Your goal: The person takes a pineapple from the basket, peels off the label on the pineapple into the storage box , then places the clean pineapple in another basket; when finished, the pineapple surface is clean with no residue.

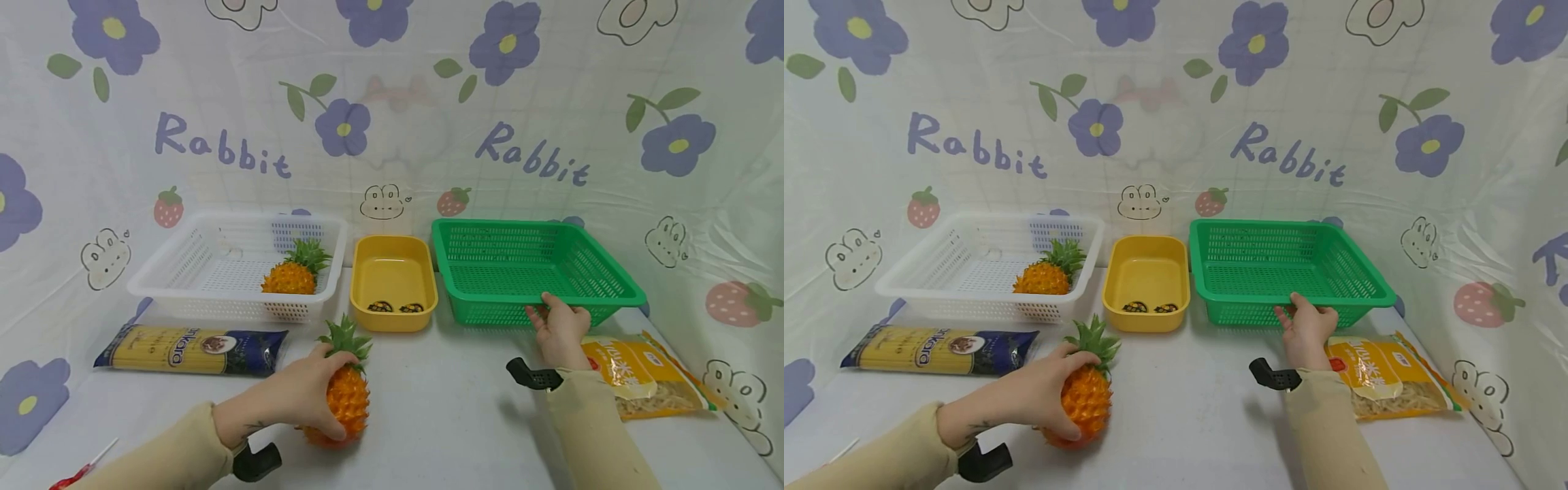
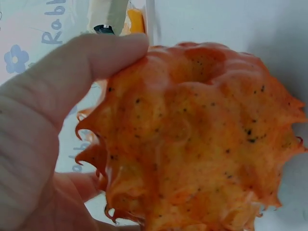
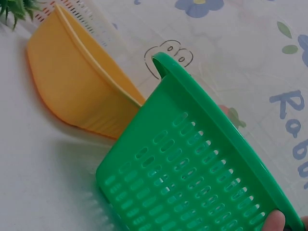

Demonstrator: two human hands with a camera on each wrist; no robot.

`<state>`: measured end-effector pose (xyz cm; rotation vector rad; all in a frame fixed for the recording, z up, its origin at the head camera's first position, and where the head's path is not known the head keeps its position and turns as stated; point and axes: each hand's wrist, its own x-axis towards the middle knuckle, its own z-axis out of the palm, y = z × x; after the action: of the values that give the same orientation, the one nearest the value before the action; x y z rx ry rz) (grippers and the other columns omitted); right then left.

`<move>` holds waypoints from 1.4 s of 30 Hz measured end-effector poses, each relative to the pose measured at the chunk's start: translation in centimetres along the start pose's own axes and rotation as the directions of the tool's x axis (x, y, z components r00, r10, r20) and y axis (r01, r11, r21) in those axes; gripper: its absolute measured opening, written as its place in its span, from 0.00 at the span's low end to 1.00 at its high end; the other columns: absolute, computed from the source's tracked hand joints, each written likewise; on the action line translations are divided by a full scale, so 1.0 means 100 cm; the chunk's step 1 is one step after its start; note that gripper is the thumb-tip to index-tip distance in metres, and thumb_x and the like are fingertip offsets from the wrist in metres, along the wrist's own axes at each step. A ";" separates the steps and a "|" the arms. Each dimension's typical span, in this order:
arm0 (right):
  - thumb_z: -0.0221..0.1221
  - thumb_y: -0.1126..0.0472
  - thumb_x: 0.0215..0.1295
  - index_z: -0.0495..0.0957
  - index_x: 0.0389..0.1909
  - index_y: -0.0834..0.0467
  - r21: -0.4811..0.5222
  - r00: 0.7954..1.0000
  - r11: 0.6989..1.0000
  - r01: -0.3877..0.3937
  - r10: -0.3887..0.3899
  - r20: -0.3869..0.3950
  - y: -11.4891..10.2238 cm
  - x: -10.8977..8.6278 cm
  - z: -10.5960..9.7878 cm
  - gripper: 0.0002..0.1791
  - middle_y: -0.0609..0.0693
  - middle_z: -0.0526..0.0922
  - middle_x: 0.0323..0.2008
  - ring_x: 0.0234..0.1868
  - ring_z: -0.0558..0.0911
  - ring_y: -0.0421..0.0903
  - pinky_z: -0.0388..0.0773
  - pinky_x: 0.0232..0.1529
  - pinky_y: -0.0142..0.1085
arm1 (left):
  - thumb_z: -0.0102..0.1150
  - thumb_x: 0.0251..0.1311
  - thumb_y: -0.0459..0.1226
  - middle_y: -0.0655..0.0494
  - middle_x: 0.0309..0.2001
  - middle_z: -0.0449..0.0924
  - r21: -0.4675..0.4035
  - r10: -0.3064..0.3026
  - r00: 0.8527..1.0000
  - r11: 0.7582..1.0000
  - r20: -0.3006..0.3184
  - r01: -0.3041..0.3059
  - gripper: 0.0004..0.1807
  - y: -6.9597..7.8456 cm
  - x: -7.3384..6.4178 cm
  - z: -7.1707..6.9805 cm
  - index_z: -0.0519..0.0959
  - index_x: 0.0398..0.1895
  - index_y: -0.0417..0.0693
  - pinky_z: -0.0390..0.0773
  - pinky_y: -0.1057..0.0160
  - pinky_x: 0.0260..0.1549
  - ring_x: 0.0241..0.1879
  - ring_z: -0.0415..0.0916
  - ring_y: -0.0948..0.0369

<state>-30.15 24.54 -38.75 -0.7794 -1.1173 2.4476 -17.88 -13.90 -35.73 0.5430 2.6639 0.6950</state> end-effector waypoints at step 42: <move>0.57 0.69 0.60 0.55 0.49 0.52 0.010 1.000 1.000 0.010 -0.010 0.000 -0.001 0.000 0.000 0.23 0.49 0.61 0.40 0.32 0.68 0.45 0.79 0.34 0.33 | 0.73 0.38 0.42 0.43 0.60 0.56 0.262 0.104 0.955 0.965 -0.279 -0.028 0.46 -0.046 0.007 -0.206 0.61 0.64 0.53 0.76 0.46 0.41 0.48 0.68 0.46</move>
<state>-30.14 24.53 -38.68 -0.7687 -1.1052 2.4438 -28.15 -25.37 -21.25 0.6442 3.0500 0.4816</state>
